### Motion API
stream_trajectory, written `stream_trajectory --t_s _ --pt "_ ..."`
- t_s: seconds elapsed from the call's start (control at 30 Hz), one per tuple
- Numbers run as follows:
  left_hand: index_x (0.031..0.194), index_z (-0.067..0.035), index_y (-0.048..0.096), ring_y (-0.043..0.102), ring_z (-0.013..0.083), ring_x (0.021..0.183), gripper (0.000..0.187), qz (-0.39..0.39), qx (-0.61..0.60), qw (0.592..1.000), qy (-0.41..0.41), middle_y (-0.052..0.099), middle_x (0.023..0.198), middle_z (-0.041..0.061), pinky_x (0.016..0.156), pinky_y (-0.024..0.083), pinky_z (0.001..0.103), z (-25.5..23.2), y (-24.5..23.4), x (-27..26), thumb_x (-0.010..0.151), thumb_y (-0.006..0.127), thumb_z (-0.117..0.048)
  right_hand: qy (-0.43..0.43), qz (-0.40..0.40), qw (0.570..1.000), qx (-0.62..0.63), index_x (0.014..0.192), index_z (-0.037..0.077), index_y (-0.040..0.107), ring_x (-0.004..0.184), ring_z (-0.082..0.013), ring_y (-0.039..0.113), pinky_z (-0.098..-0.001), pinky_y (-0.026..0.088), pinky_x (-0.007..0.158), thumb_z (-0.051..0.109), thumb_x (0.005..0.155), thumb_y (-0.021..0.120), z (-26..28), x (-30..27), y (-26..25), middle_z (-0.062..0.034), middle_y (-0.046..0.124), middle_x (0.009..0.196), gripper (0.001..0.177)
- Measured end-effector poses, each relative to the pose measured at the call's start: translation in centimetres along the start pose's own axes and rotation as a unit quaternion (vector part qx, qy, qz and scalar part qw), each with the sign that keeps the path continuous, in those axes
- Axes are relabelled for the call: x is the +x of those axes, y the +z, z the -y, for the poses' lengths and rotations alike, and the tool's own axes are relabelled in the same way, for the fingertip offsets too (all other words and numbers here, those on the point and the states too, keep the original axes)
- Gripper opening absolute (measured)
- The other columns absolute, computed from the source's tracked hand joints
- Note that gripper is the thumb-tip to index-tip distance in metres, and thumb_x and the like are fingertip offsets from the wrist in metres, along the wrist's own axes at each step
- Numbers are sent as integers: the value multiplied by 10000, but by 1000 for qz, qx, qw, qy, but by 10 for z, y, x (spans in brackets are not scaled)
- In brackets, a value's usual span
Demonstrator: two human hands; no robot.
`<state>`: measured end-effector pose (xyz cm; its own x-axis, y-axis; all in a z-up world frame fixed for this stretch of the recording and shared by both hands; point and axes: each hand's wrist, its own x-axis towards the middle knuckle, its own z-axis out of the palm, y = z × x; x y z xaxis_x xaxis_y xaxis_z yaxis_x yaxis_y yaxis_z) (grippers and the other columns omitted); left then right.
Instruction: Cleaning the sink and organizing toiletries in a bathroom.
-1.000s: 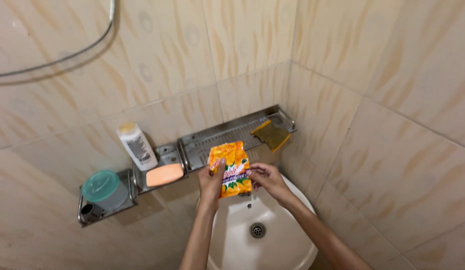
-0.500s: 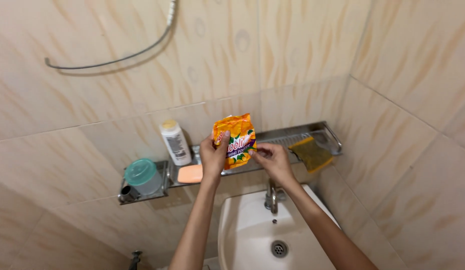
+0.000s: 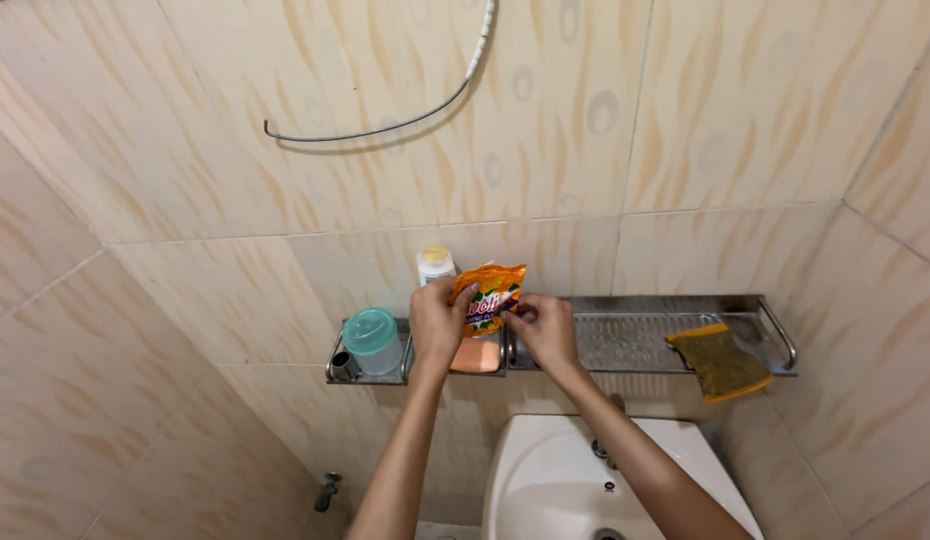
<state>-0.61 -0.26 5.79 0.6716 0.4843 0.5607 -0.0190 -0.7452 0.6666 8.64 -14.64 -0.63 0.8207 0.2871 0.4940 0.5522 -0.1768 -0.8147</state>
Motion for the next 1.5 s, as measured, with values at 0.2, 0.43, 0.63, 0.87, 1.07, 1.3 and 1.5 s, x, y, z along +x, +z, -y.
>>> stream_trajectory --t_s 0.2,0.43,0.63,0.87,1.07,1.3,1.5 --pt "900 -71 799 684 436 775 147 5 69 996 52 700 789 223 671 538 527 3 5 -11 807 742 -170 -69 -1 996 -54 963 6 776 703 -281 761 -379 583 665 57 749 792 -12 22 8 -189 760 852 220" --pt "849 -38 771 675 455 771 206 -11 96 995 27 681 771 249 678 529 551 5 5 -8 872 770 -243 -45 55 992 -109 970 -1 768 803 -307 755 -401 578 713 74 744 810 3 27 14 -201 750 878 242" --pt "857 3 701 685 454 765 274 -56 142 987 46 699 817 223 645 544 546 -1 1 -13 830 807 -247 -42 56 991 -118 999 4 774 848 -292 770 -379 591 762 81 734 832 4 22 15 -183 769 905 283" --pt "922 -3 710 689 457 793 267 -53 143 988 15 714 883 218 671 540 555 12 -7 -34 869 785 -253 -62 1 994 -93 1025 -17 761 818 -274 766 -362 594 739 89 759 833 -1 5 12 -188 769 929 295" --pt "985 6 719 695 438 812 269 -66 118 991 15 720 933 209 676 536 538 31 -18 -64 908 757 -249 -45 -125 991 -33 1060 -7 761 682 -170 732 -307 575 635 86 850 771 11 -41 17 -145 783 916 230" --pt "1092 -11 711 709 389 792 224 -53 27 995 77 713 916 183 676 549 499 43 -20 -99 996 659 -207 -51 -210 976 0 1062 24 768 641 -89 640 -246 516 562 11 914 701 18 -104 27 -64 731 839 163" --pt "835 -49 689 685 418 738 304 118 100 985 74 712 847 170 653 542 533 51 26 -148 995 619 -297 19 -176 984 1 1039 48 781 575 -51 597 -230 479 522 -6 920 669 -11 -169 4 -9 695 711 172"
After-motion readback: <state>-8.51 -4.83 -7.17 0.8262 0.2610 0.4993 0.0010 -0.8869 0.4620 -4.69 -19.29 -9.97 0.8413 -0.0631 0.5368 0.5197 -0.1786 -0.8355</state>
